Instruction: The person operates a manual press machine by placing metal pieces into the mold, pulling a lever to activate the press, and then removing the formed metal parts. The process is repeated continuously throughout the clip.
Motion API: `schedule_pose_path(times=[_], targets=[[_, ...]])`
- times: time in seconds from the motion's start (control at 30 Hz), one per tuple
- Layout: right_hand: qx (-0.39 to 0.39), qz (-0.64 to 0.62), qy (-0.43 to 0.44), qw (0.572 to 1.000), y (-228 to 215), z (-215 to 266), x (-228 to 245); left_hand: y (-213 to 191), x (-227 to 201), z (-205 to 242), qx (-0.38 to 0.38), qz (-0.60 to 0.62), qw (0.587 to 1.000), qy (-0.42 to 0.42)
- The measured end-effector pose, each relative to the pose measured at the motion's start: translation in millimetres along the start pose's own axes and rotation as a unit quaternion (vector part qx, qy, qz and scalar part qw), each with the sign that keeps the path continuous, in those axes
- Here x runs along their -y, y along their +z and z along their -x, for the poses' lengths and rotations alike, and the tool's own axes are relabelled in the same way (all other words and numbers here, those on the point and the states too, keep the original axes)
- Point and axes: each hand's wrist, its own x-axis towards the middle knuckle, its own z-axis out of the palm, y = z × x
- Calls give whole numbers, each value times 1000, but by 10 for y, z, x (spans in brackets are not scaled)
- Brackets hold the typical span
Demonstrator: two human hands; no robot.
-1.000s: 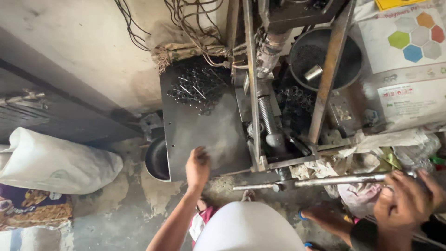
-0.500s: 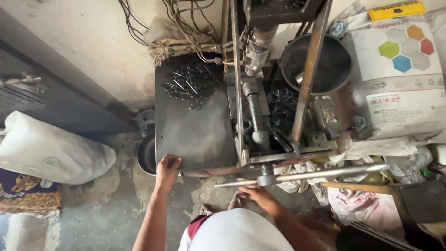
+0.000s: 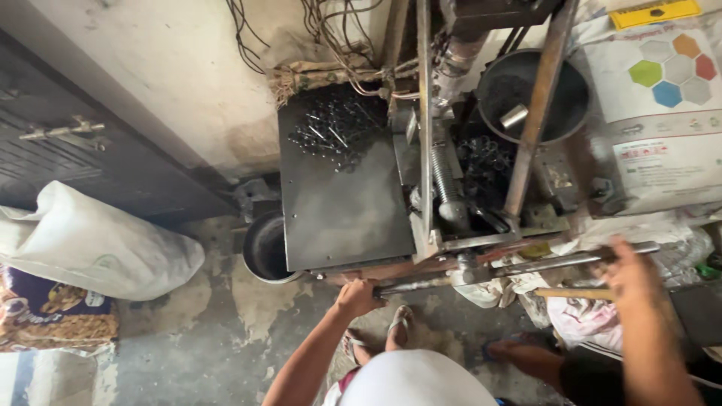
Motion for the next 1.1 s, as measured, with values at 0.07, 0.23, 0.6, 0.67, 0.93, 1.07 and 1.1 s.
schedule_pose_path(times=[0.07,0.23,0.6,0.67,0.93,1.07,1.1], targets=[[28,-77,23,996,32,-164,159,92,113,-61,22,-26,999,-16],[9,-141,26,990,198,-304,173,104,171,-179,76,-66,993,-58],[4,-184,91,979,394,-616,-27,-560,-617,143,82,-146,960,-224],[-8,-193,94,977,395,-717,-210,-660,-741,213,83,-168,952,-241],[-61,-229,143,961,475,-1007,-694,-913,-863,282,58,-233,921,-306],[74,-272,104,954,370,-874,-720,-979,-784,270,106,-225,935,-253],[80,-275,105,952,343,-834,-733,-1007,-765,283,118,-224,940,-229]])
